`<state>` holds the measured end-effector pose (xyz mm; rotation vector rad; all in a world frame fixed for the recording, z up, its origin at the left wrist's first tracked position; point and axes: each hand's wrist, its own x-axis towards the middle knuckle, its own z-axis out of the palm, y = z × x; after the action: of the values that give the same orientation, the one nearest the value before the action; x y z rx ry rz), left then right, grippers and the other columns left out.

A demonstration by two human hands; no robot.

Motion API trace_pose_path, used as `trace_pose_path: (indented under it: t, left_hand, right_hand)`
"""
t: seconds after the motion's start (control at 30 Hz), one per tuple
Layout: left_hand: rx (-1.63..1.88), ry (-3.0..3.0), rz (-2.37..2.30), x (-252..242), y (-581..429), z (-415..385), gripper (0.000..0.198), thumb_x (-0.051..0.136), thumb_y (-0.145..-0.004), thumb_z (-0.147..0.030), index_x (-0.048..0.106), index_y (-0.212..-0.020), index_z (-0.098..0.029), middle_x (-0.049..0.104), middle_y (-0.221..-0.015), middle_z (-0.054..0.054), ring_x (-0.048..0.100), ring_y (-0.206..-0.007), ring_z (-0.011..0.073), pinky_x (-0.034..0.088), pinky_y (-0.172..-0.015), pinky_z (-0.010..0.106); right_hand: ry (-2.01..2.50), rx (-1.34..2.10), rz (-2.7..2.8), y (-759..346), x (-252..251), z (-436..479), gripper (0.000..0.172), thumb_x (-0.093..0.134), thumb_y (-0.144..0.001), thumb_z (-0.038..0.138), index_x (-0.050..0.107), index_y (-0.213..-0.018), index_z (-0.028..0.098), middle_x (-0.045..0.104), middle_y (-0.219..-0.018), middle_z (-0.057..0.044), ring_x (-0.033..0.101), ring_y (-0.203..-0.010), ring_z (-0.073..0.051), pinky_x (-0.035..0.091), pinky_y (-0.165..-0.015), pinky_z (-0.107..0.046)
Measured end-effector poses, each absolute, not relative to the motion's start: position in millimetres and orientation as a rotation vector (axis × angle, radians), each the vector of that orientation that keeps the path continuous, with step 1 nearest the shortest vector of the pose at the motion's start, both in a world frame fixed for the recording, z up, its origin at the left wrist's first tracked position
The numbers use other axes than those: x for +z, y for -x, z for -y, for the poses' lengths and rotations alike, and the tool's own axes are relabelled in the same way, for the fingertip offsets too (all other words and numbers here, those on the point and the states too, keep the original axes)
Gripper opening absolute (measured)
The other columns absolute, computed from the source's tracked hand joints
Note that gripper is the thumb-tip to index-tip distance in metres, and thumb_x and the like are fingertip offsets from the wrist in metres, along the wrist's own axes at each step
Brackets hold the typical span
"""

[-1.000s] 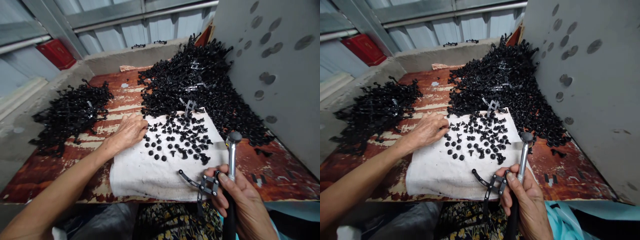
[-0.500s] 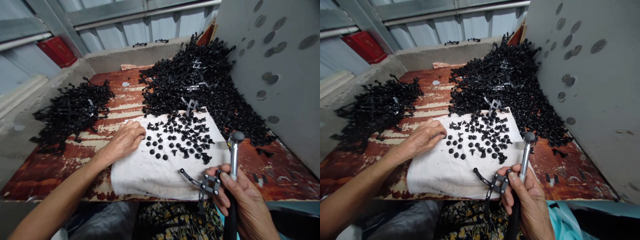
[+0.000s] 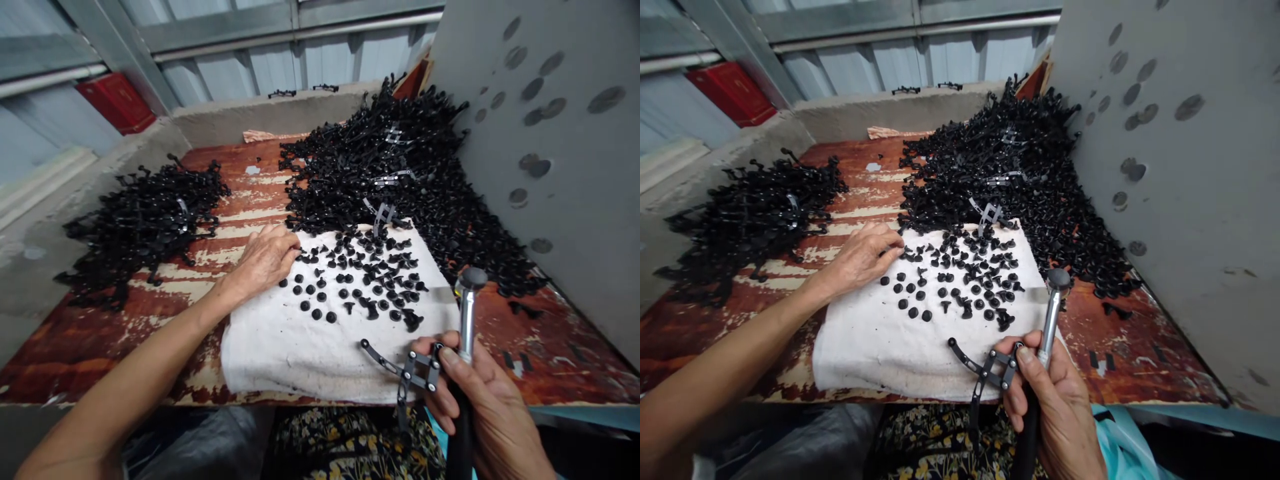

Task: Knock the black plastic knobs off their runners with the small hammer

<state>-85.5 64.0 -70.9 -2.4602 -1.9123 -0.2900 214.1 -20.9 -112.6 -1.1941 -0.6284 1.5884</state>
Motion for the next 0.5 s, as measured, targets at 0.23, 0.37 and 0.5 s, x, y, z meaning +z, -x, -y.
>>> trace_pose_path:
  t: [0.23,0.37,0.5]
  left_hand:
    - [-0.229,2.471,1.889,-68.3,87.6,-57.1,0.021,0.046,-0.091,-0.022,0.063,-0.08,-0.019,0.06,-0.085,0.007,0.051,-0.088,0.0255,0.039,-0.079,0.039]
    - [-0.165,2.488,1.883,-68.9,92.6,-52.5,0.021,0.046,-0.091,-0.022,0.063,-0.079,-0.018,0.059,-0.083,0.007,0.052,-0.087,0.0254,0.038,-0.078,0.038]
    - [-0.177,2.512,1.903,-69.1,93.3,-52.7,0.02,0.046,-0.091,-0.023,0.064,-0.083,-0.018,0.058,-0.084,0.007,0.052,-0.087,0.0255,0.039,-0.079,0.039]
  right_hand:
    - [1.19,1.613,0.647,-218.8,-116.0,23.1,0.041,0.084,-0.068,0.039,0.052,-0.09,0.023,0.071,-0.081,-0.003,0.043,-0.035,-0.003,0.038,-0.027,-0.013]
    - [1.196,1.614,0.646,-217.6,-114.3,23.1,0.042,0.085,-0.067,0.039,0.052,-0.089,0.023,0.071,-0.08,-0.003,0.043,-0.034,-0.003,0.038,-0.028,-0.013]
    - [1.196,1.607,0.641,-214.5,-111.6,21.1,0.044,0.086,-0.066,0.039,0.052,-0.089,0.023,0.071,-0.078,-0.003,0.043,-0.034,-0.003,0.037,-0.027,-0.013]
